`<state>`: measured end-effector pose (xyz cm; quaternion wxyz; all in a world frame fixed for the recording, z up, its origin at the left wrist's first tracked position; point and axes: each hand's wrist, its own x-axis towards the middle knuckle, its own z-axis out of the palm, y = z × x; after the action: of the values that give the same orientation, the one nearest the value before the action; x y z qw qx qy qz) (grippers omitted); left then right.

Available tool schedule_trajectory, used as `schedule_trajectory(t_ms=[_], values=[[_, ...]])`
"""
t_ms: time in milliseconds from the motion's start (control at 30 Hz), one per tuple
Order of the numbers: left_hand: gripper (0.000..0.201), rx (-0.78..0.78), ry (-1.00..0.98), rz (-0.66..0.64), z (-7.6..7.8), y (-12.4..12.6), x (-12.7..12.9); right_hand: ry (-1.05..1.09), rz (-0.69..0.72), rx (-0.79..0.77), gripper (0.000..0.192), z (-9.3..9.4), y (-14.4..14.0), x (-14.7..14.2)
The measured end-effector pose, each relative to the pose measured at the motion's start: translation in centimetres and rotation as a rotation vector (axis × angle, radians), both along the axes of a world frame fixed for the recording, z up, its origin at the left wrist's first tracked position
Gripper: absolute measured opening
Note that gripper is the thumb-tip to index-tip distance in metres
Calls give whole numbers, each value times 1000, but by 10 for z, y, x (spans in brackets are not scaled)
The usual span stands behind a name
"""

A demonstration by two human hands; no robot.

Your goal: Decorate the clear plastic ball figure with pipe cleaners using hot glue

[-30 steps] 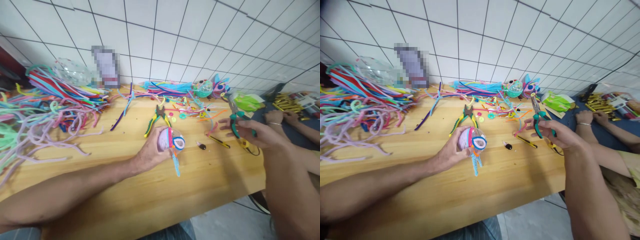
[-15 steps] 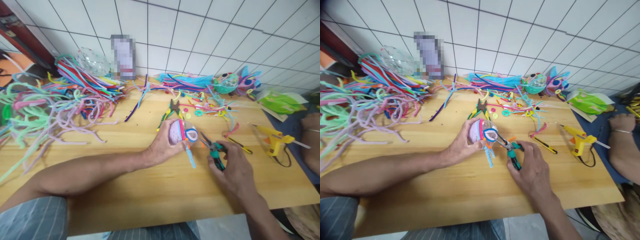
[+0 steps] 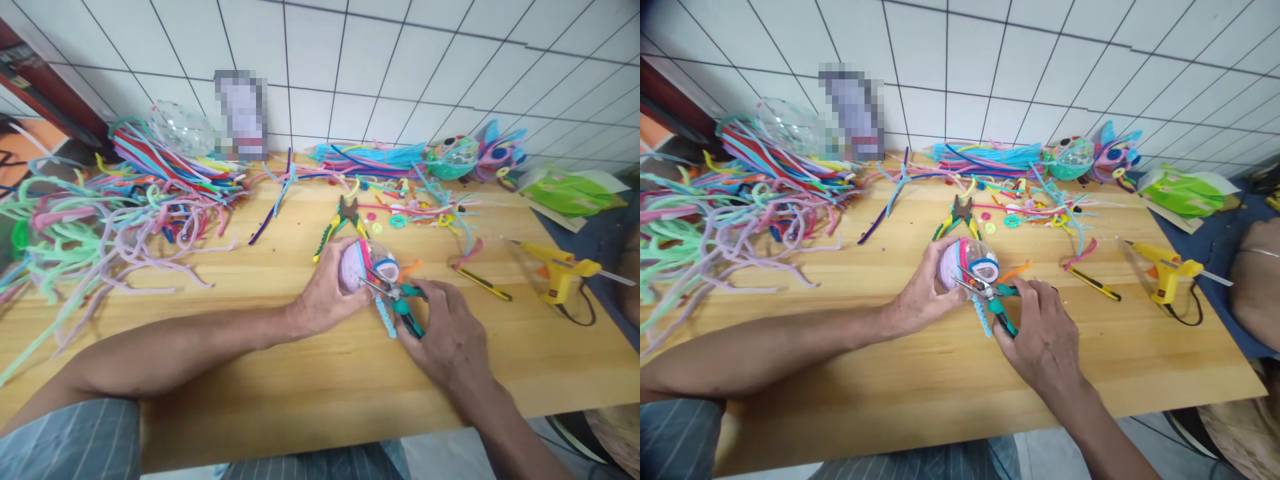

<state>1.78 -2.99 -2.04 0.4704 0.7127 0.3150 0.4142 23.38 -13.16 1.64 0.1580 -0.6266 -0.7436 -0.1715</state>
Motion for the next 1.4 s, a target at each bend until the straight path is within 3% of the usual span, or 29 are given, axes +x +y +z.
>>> schedule_trajectory(t_ms=[600, 1400], values=[[77, 44, 26, -23, 5, -4, -1, 29, -6, -8, 42, -7, -4, -10], [73, 46, 18, -22, 6, -6, -1, 39, -35, -47, 17, -16, -5, -15]])
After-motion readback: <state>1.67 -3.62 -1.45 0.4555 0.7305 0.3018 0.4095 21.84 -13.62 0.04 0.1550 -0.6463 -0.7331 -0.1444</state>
